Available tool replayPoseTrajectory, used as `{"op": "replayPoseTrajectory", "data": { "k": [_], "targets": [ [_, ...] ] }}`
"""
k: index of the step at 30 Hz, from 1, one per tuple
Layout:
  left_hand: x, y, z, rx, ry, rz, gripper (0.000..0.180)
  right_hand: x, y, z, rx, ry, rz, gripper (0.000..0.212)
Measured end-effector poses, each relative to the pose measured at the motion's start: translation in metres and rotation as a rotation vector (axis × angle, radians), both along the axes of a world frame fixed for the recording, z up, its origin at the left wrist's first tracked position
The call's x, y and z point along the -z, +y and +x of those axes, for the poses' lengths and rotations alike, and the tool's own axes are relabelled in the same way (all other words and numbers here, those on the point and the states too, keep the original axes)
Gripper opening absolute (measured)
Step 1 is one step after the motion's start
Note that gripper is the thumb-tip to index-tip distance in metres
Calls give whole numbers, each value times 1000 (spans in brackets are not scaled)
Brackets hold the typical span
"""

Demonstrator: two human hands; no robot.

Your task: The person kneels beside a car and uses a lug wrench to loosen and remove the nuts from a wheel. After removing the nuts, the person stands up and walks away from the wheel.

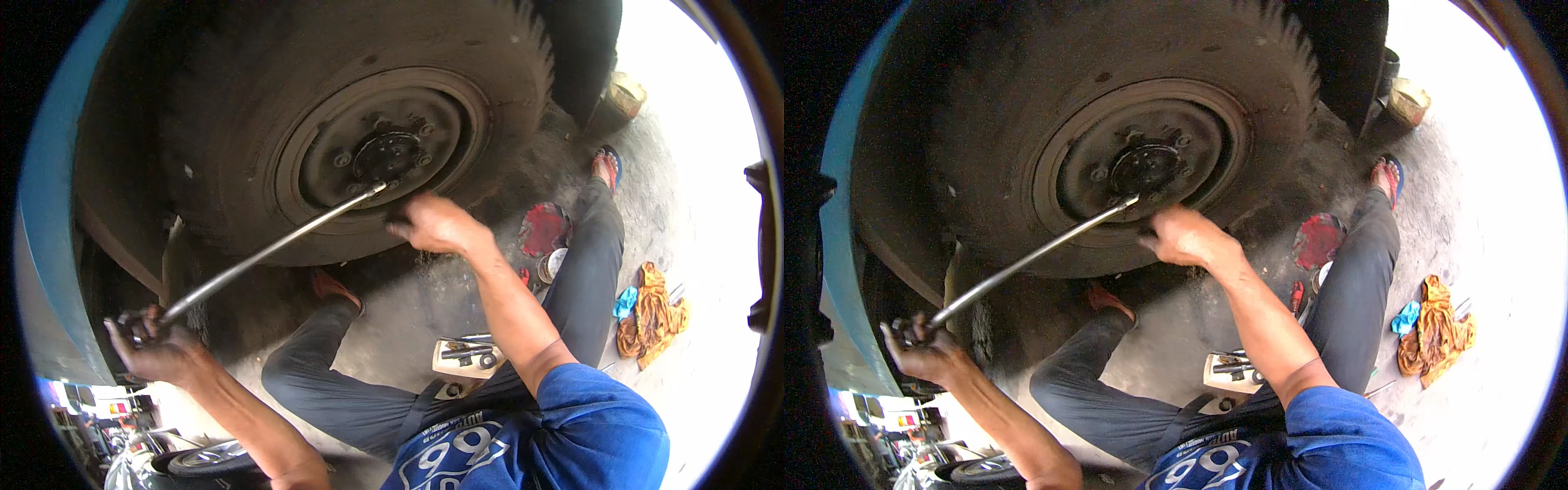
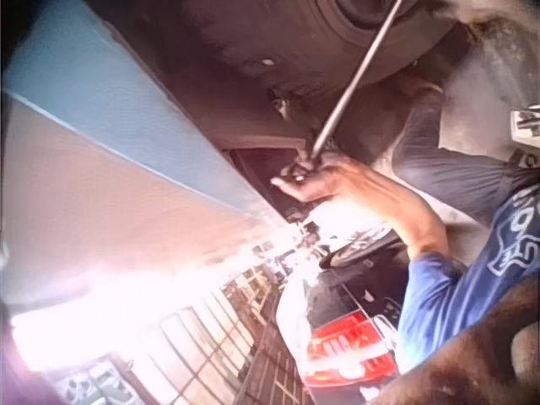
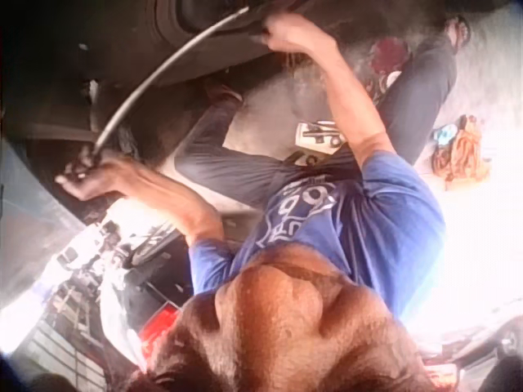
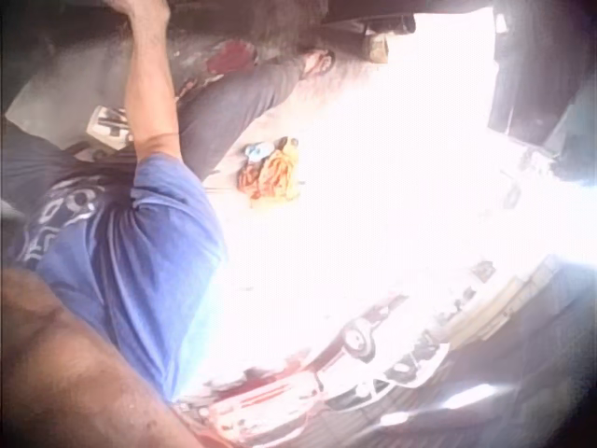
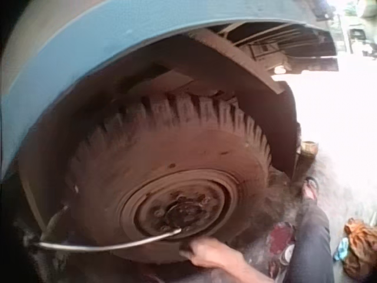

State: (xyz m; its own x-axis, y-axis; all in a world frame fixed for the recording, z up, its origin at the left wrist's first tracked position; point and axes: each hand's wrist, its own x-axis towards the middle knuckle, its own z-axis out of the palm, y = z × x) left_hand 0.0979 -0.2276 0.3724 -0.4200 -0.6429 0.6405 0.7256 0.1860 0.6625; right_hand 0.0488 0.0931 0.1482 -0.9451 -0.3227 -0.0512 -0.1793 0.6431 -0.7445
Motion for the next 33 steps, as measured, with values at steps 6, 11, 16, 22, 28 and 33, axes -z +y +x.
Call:
{"op": "replayPoseTrajectory", "data": {
  "k": [6,11,16,22,28,33],
  "targets": [
    [-57,154,-20,-141,239,-788,30,-128,62,56,441,943,-982,21],
    [-44,299,-44,346,416,-897,19,-203,101,76,454,1551,-820,28],
    [-6,382,-44,775,342,-809,21,-221,149,64,623,1726,-12,26],
    [63,467,-56,331,146,-1273,20,-151,210,43,877,1274,-457,17],
    [196,534,-66,473,-178,-1613,17,-6,263,46,1141,870,-441,22],
    [357,521,-77,700,-324,-1785,18,149,250,46,1285,563,-391,23]
  ]
}}
